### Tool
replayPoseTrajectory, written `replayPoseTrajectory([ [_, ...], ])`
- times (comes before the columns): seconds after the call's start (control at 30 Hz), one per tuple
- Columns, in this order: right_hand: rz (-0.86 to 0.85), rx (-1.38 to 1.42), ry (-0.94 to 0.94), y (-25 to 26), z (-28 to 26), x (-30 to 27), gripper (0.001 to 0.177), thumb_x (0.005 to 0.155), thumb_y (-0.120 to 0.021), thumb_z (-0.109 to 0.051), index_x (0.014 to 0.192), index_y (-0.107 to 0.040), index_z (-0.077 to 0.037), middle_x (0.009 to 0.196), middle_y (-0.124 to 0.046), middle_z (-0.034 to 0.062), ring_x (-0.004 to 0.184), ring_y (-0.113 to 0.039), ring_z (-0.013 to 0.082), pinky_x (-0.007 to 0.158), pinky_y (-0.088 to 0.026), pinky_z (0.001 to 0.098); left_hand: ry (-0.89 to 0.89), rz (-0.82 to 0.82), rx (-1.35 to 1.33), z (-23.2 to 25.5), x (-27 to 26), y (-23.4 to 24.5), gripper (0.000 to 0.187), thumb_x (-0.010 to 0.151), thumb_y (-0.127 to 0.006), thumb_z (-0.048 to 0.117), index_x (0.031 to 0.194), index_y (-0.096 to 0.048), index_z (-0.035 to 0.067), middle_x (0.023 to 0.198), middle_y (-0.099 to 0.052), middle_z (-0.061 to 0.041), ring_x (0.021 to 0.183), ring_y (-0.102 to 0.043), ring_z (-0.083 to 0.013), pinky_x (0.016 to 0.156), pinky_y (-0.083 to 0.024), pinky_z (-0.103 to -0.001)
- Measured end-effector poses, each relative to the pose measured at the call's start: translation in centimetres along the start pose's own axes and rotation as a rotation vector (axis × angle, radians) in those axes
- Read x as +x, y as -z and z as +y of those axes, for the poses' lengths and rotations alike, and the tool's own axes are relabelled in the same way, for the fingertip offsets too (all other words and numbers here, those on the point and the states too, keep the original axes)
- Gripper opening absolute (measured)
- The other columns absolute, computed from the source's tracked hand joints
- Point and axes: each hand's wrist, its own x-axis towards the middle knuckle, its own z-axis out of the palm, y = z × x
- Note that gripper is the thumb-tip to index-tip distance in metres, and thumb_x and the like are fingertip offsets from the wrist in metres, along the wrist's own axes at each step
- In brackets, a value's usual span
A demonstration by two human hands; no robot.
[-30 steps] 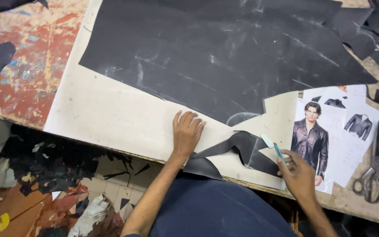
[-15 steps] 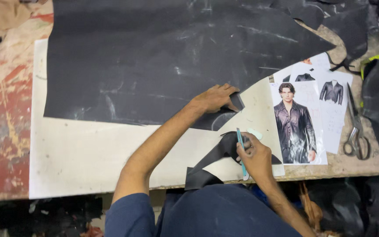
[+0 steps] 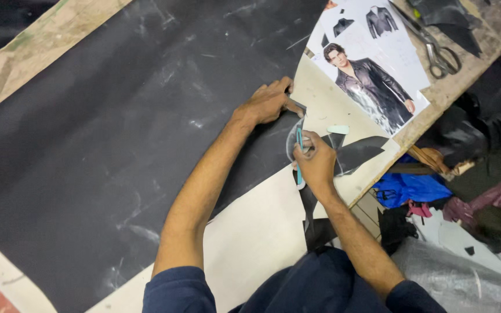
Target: The person cuts a piece of black fabric using shears, then places a cardboard template on the fabric and traces its outline with a marker. The person continues to trace and cut additional fabric pieces.
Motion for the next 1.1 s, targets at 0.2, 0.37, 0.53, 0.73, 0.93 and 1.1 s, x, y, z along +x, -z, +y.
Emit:
replayPoseTrajectory([
  [0.2, 0.12, -0.064, -0.073, -2.2, -0.5, 0.4, 0.038, 0.089, -0.07, 0.0, 0.126, -0.065, 0.005, 0.082, -0.072, 0.0104, 0.057, -0.074, 0.0156, 0.045, -0.056, 0.0269, -0.112, 0.085, -0.074, -1.5, 0.0, -0.7, 0.045, 0.095, -0.058, 0.004, 0.108, -0.081, 0.04, 0.125, -0.055, -0.005, 0.114, -0.055, -0.0223, 0.096, -0.041, -0.04],
  [0.37, 0.143, -0.164, -0.14, -3.0, -1.4, 0.6, 0.039, 0.088, -0.071, -0.001, 0.127, -0.067, 0.004, 0.077, -0.07, 0.0102, 0.054, -0.072, 0.0157, 0.044, -0.055, 0.0274, -0.195, 0.203, -0.008, -2.8, -0.6, -2.3, 0.052, 0.09, -0.059, -0.004, 0.109, -0.083, 0.037, 0.128, -0.057, -0.004, 0.111, -0.055, -0.0226, 0.092, -0.042, -0.039],
  [0.53, 0.173, -0.16, -0.209, -4.0, -2.2, 1.2, 0.038, 0.089, -0.07, -0.001, 0.125, -0.066, 0.008, 0.073, -0.067, 0.0075, 0.051, -0.07, 0.0149, 0.042, -0.056, 0.0271, -0.244, 0.273, -0.024, -3.4, -1.5, -3.1, 0.043, 0.088, -0.065, 0.004, 0.111, -0.082, 0.036, 0.126, -0.056, -0.006, 0.107, -0.051, -0.0232, 0.086, -0.04, -0.04],
  [0.73, 0.195, -0.177, -0.23, -5.0, -1.8, 1.3, 0.04, 0.09, -0.068, 0.001, 0.128, -0.063, 0.01, 0.066, -0.064, 0.0064, 0.049, -0.067, 0.0144, 0.042, -0.055, 0.0274, -0.306, 0.373, 0.031, -3.7, -1.5, -4.1, 0.034, 0.087, -0.074, 0.02, 0.114, -0.081, 0.038, 0.13, -0.055, -0.011, 0.104, -0.049, -0.0248, 0.083, -0.038, -0.039],
  [0.93, 0.217, -0.192, -0.213, -5.7, -1.6, 1.0, 0.039, 0.091, -0.069, 0.0, 0.128, -0.064, 0.01, 0.06, -0.062, 0.0046, 0.047, -0.066, 0.013, 0.042, -0.054, 0.0274, -0.315, 0.424, 0.104, -3.7, -1.5, -4.6, 0.029, 0.089, -0.076, 0.035, 0.117, -0.079, 0.041, 0.131, -0.055, -0.01, 0.105, -0.047, -0.0239, 0.082, -0.037, -0.039],
  [1.1, 0.177, -0.293, -0.184, -5.6, -2.1, 0.1, 0.042, 0.09, -0.071, -0.001, 0.13, -0.064, 0.007, 0.057, -0.061, 0.005, 0.046, -0.064, 0.0119, 0.042, -0.051, 0.0272, -0.335, 0.458, 0.136, -3.5, -1.4, -4.6, 0.03, 0.088, -0.076, 0.038, 0.118, -0.079, 0.041, 0.132, -0.054, -0.011, 0.106, -0.047, -0.0243, 0.082, -0.037, -0.039],
])
